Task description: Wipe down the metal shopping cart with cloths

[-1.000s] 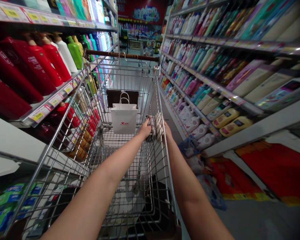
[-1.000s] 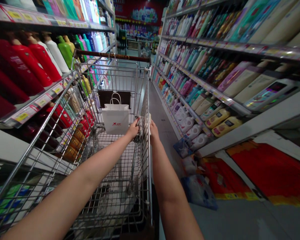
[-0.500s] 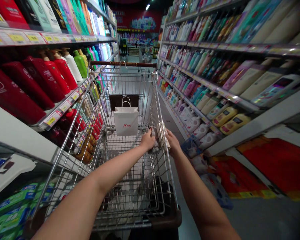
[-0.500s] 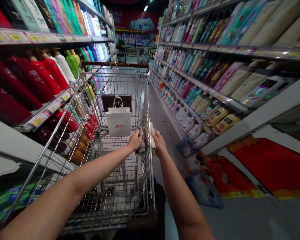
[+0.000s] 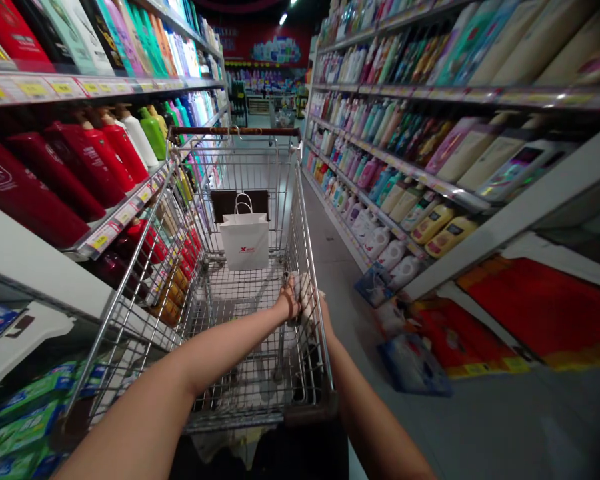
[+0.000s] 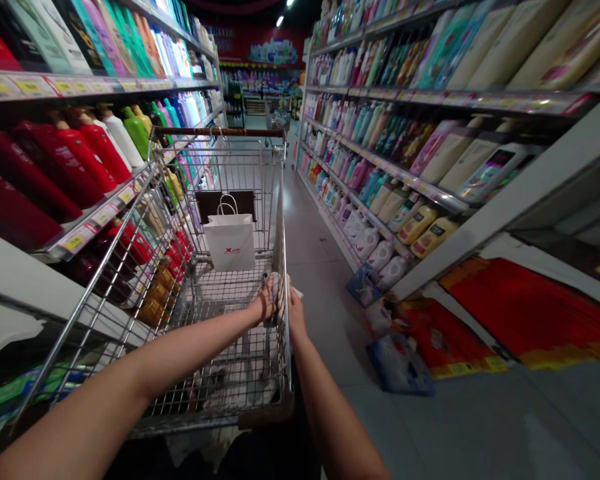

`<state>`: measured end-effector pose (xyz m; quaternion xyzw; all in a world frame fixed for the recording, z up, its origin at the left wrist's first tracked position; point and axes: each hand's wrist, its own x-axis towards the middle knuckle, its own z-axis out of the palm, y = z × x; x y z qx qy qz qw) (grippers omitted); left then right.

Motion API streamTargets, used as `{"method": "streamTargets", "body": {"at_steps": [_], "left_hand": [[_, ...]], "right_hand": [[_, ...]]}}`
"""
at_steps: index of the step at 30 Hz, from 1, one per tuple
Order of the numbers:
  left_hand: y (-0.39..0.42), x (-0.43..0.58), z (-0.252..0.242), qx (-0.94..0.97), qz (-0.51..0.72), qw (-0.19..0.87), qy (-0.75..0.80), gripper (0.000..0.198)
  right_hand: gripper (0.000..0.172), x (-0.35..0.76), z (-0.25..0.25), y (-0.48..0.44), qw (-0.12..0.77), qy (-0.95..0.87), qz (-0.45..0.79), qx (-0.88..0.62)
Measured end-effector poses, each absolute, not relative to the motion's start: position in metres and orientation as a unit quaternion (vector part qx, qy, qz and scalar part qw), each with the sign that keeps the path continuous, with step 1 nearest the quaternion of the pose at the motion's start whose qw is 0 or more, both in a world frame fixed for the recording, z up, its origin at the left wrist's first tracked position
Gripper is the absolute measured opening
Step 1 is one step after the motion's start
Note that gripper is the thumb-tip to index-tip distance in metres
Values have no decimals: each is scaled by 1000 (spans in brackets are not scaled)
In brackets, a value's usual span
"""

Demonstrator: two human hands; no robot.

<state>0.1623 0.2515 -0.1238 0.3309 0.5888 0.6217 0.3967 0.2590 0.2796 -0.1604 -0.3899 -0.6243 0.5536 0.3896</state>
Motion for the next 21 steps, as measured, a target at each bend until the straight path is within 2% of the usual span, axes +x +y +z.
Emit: {"method": "streamTargets", "body": {"at_steps": [2, 4, 9, 14, 19, 21], "left_hand": [[247, 160, -118, 319, 616, 412, 591, 63], [237, 154, -106, 327, 600, 429, 591, 76], [214, 140, -50, 352, 553, 433, 619, 116], [212, 141, -18, 405, 550, 403, 609, 119], [219, 150, -46, 391, 550, 386, 629, 122], [223, 155, -62, 389, 548, 364, 645, 117]], "right_hand": [[52, 258, -157, 280, 397, -614, 567, -379], [49, 259, -147, 282, 400, -598, 587, -371], [60, 276, -107, 294, 414, -586, 610, -336], [65, 276, -84, 298, 442, -578, 594, -343], [61, 258, -100, 290, 475, -533, 598, -364], [57, 256, -110, 288, 468, -543, 601, -353]]}}
